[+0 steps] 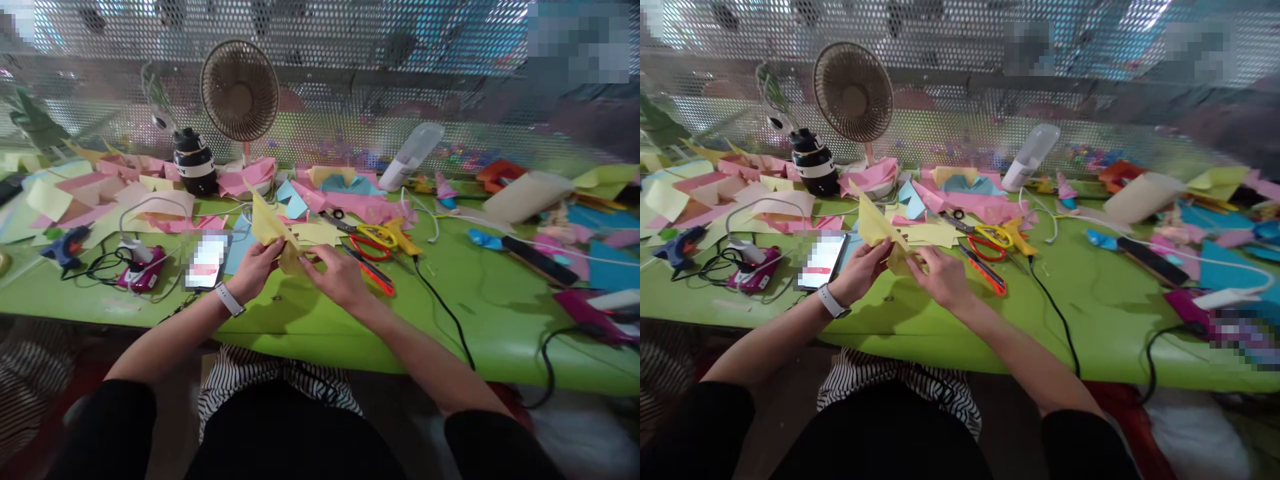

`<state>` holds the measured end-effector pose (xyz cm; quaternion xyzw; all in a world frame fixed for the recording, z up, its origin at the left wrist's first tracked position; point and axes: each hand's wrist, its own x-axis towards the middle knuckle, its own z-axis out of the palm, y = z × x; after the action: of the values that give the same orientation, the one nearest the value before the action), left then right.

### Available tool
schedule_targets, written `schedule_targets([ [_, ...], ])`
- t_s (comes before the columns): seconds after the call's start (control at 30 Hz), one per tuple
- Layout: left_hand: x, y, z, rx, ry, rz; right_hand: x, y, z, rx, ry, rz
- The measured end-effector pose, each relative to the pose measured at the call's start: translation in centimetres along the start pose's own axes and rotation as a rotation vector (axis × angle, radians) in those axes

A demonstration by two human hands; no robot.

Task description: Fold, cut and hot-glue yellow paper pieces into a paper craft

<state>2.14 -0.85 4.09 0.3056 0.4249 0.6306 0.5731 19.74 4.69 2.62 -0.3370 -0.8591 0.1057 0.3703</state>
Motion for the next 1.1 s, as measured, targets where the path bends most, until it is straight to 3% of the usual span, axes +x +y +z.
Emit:
schedule_targets([
  [0.1,1.0,-0.1,0.0,-0.029,-0.063,0.026,0.9,0.7,-0.5,0.242,-0.08,0.179],
  [0.27,2.4,-0.8,-0.1,0.023,-0.094,0.041,2.0,0.7,-0.5,0.756,-0.375,0.391],
  [0.37,2.7,-1.3,-0.4,0.039,-0.07,-0.001,1.9,0.3,0.1,0.914,-0.418,0.469],
  [0.53,2.4,-1.9,-0.8,0.052,-0.029,-0.092,0.8,0.4,1.1,1.007,-0.439,0.54],
  [0.67,1.9,-2.0,-0.7,0.16,-0.03,-0.043,0.2,0.6,1.3,1.009,-0.465,0.557],
  [0.87,1.5,-1.5,-0.6,0.234,-0.151,-0.02,0.5,0.7,0.6,1.063,-0.438,0.533],
  [1.0,1.6,-1.7,-1.0,0.282,-0.111,-0.053,0.4,0.5,0.6,1.097,-0.495,0.556],
  [1.1,1.7,-1.9,-1.1,0.364,-0.109,-0.016,0.3,0.5,0.6,1.124,-0.449,0.578],
])
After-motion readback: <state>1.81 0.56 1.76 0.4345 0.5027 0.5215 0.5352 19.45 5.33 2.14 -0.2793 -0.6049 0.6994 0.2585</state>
